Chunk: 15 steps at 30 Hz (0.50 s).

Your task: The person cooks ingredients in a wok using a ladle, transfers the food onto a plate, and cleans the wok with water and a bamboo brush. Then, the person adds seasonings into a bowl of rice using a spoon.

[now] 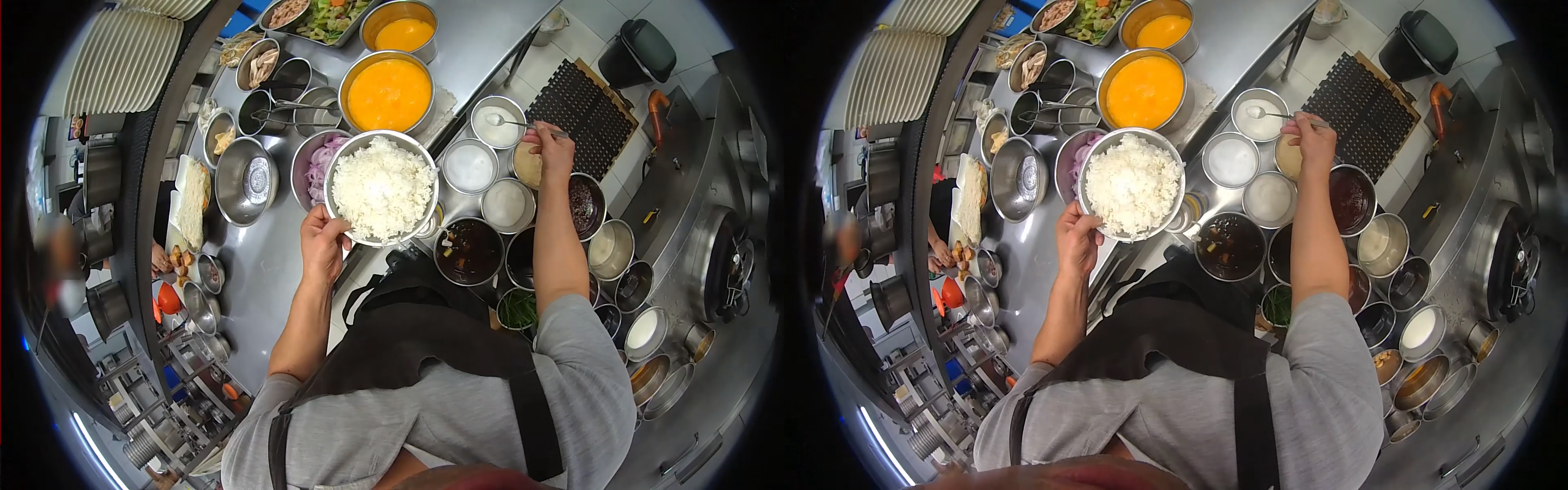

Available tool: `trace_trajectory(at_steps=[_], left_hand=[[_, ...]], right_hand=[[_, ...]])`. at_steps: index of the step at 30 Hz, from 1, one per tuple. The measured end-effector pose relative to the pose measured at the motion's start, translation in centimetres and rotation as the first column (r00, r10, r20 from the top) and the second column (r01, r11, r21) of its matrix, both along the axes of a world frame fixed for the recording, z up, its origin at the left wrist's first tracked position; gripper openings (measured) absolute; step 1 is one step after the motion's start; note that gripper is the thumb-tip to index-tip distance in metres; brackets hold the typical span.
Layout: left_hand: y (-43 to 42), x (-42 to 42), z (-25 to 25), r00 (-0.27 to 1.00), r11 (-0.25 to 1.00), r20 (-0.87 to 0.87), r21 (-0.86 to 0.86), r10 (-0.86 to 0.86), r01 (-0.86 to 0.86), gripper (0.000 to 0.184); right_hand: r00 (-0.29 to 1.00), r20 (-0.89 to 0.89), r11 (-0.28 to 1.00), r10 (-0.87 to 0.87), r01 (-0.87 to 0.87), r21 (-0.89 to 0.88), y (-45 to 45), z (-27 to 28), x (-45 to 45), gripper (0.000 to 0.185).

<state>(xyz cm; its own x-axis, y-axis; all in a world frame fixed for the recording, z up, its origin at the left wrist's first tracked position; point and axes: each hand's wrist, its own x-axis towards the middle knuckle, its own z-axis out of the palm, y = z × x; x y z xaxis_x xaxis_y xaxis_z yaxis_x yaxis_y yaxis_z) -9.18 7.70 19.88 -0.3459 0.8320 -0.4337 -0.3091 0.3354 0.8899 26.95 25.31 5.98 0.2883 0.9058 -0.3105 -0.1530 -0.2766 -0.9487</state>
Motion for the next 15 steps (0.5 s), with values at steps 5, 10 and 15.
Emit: trace_trajectory(at_steps=[5,10,15], left_hand=[[1.1,1.1,-0.6,0.998,0.998,-0.002,-0.006,-0.058,0.058,0.010],[3.0,3.0,-1.6,0.994,0.994,0.015,-0.011,-0.107,0.108,0.011],[3.9,4.2,-2.6,0.984,0.988,0.089,-0.008,-0.152,0.153,0.015]], right_hand=[[0.996,-0.075,0.990,0.051,-0.040,0.133,-1.4,7.1,0.6,0.020],[0.984,-0.051,0.968,0.169,-0.156,0.195,-5.4,16.5,-2.0,0.019],[0.983,0.043,0.925,0.177,-0.181,0.333,-7.5,16.4,-2.2,0.022]])
